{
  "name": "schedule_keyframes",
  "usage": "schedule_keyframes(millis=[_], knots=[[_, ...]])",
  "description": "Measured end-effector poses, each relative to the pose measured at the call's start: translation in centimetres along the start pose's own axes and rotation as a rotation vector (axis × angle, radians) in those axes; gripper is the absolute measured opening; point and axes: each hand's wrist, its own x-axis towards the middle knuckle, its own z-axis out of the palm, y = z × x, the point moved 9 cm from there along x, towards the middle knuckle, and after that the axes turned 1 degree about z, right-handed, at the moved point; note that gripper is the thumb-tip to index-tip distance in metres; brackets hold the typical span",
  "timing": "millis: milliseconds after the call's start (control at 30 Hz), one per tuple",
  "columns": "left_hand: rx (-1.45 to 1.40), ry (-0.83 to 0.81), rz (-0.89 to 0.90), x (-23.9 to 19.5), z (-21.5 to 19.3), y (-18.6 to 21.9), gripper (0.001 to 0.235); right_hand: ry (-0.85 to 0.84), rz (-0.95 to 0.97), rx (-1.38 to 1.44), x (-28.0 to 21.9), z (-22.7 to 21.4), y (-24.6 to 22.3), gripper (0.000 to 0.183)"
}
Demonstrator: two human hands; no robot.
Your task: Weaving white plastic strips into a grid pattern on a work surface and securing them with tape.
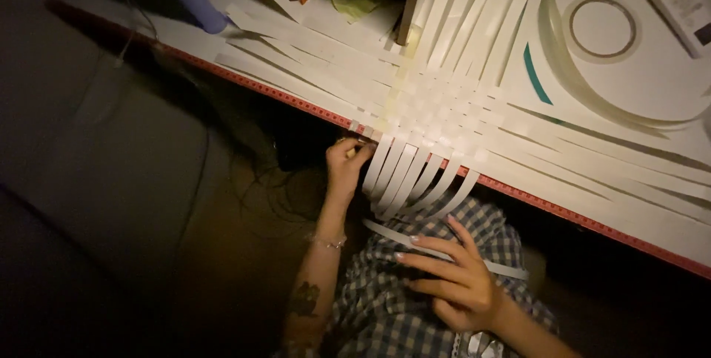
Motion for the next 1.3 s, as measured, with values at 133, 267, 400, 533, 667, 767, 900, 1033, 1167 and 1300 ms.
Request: schedule_keyframes(millis=[133,267,400,533,667,767,900,1033,1167,1300], knots=[[-0.113,0.050,-0.028,0.8,0.9,-5.8,0.049,0.058,0.089,0.001,-0.2,-0.7,0.5,0.029],[-0.010,0.085,0.047,2.1,1.3,-12.0,0.044,0.152,0.145,0.021,-0.7,-1.3,0.9,0.030],[-0.086,0.158,-0.048,2.3,1.3,-10.9,0.025,0.177,0.191,0.028,-1.9,-1.4,1.7,0.030],[-0.168,0.219,-0.083,3.2,2.3,-10.0,0.021,0.219,0.214,0.050,-2.4,-2.3,2.1,0.029],[-0.237,0.278,-0.141,2.9,2.3,-11.5,0.016,0.239,0.198,0.031,-2.6,-2.9,2.8,0.027],[-0.285,0.343,-0.185,2.6,1.3,-12.7,0.013,0.250,0.224,0.032,-2.6,-3.2,3.0,0.026],[-0.342,0.423,-0.249,2.4,0.2,-15.8,0.010,0.285,0.239,0.063,-2.9,-3.4,3.8,0.027],[-0.404,0.510,-0.303,0.6,-1.7,-16.5,0.007,0.275,0.212,-0.061,-2.6,-3.9,4.3,0.017],[-0.472,0.575,-0.331,1.1,-2.6,-18.9,0.007,0.094,0.204,-0.338,1.9,-4.1,4.6,0.032],[-0.257,0.538,-0.045,-3.3,-5.8,-3.6,0.026,0.000,0.131,-0.476,7.5,-1.3,6.8,0.050]])
